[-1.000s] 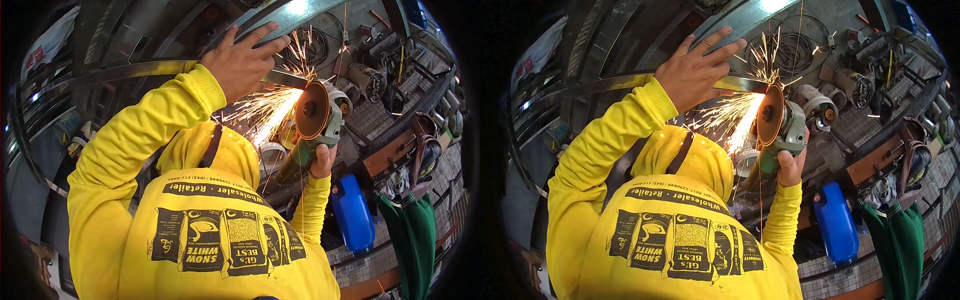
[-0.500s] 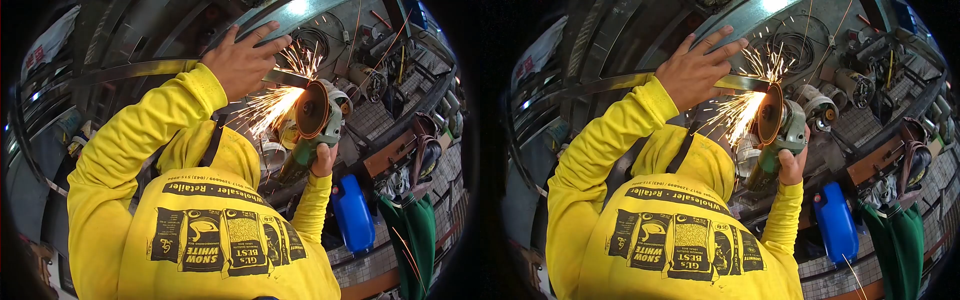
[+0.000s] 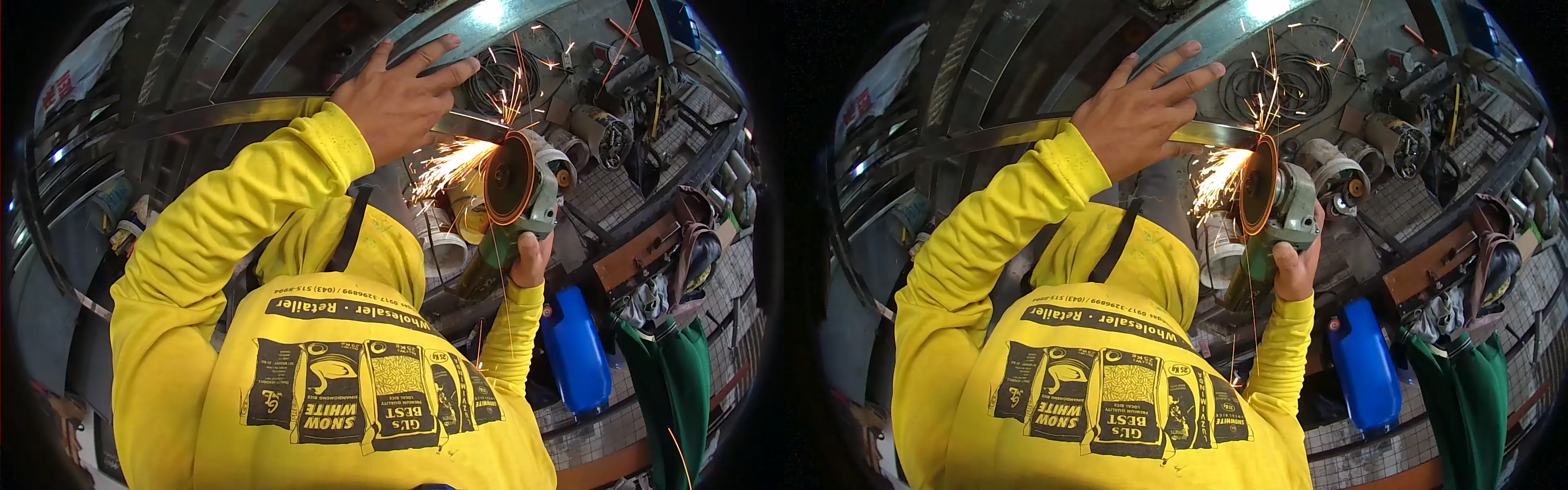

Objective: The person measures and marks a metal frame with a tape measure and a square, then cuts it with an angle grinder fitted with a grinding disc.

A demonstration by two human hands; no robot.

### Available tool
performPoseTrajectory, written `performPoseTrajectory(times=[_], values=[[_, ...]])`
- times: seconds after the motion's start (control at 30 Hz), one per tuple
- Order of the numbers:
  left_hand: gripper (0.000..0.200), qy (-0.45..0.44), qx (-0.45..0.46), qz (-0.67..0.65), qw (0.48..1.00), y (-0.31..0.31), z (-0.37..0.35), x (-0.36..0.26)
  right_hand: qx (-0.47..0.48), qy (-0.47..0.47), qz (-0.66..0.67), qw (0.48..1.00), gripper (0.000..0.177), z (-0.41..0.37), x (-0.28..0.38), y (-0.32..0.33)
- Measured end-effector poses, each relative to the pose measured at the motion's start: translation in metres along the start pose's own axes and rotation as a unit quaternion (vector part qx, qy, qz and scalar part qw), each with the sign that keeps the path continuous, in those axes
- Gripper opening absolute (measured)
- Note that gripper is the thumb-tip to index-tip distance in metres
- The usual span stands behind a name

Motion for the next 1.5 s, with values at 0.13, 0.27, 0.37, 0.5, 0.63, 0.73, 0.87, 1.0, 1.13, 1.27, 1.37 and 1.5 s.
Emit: performPoseTrajectory(times=[0.13,0.27,0.37,0.5,0.63,0.73,0.87,1.0,1.13,1.27,1.37,1.5], values=[[0.046,-0.001,-0.004,-0.002,1.000,-0.001,-0.001,-0.001,-0.001,-0.013,-0.001,1.000,0.111,0.002,-0.007,0.005],[0.046,0.000,-0.015,0.007,1.000,0.000,-0.002,0.002,-0.003,-0.005,0.037,0.999,0.107,0.003,-0.005,-0.003],[0.046,-0.002,-0.007,0.005,1.000,0.001,-0.001,0.001,-0.004,-0.008,0.033,0.999,0.107,-0.002,-0.009,-0.001],[0.046,-0.002,-0.002,0.004,1.000,0.001,0.001,-0.001,0.004,-0.002,0.016,1.000,0.109,-0.001,-0.019,0.003],[0.044,0.001,-0.001,0.007,1.000,0.000,0.001,0.000,0.005,0.004,0.020,1.000,0.110,0.004,-0.020,-0.001],[0.043,0.003,0.012,-0.002,1.000,0.002,0.000,-0.002,0.011,-0.005,0.015,1.000,0.110,0.007,-0.027,0.003],[0.044,-0.006,0.014,0.006,1.000,0.005,0.001,-0.002,0.018,0.009,0.019,1.000,0.106,-0.002,-0.034,0.007],[0.047,-0.017,0.003,0.017,1.000,0.006,0.004,-0.002,0.008,0.010,0.052,0.999,0.102,-0.011,-0.038,0.008],[0.053,-0.024,0.018,0.040,0.999,0.008,0.004,-0.003,0.009,-0.005,0.132,0.991,0.098,-0.006,-0.022,-0.007],[0.050,-0.026,0.021,0.048,0.998,0.008,0.004,-0.004,0.037,-0.009,0.139,0.990,0.089,0.008,-0.035,-0.002],[0.048,-0.022,0.019,0.047,0.998,0.009,0.005,-0.005,0.037,-0.001,0.098,0.994,0.084,0.009,-0.026,-0.006],[0.045,-0.030,0.015,0.053,0.998,0.011,0.005,-0.005,0.054,-0.021,0.088,0.994,0.082,-0.001,-0.032,0.005]])
Point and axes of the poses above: each hand's wrist, its own z-axis towards the middle knuckle, its own y-axis out of the back of the hand, x = y × z, the point moved 5 cm from there along z, towards the middle knuckle, and after that the axes turned 1 degree about -x, right-handed, at the moved point
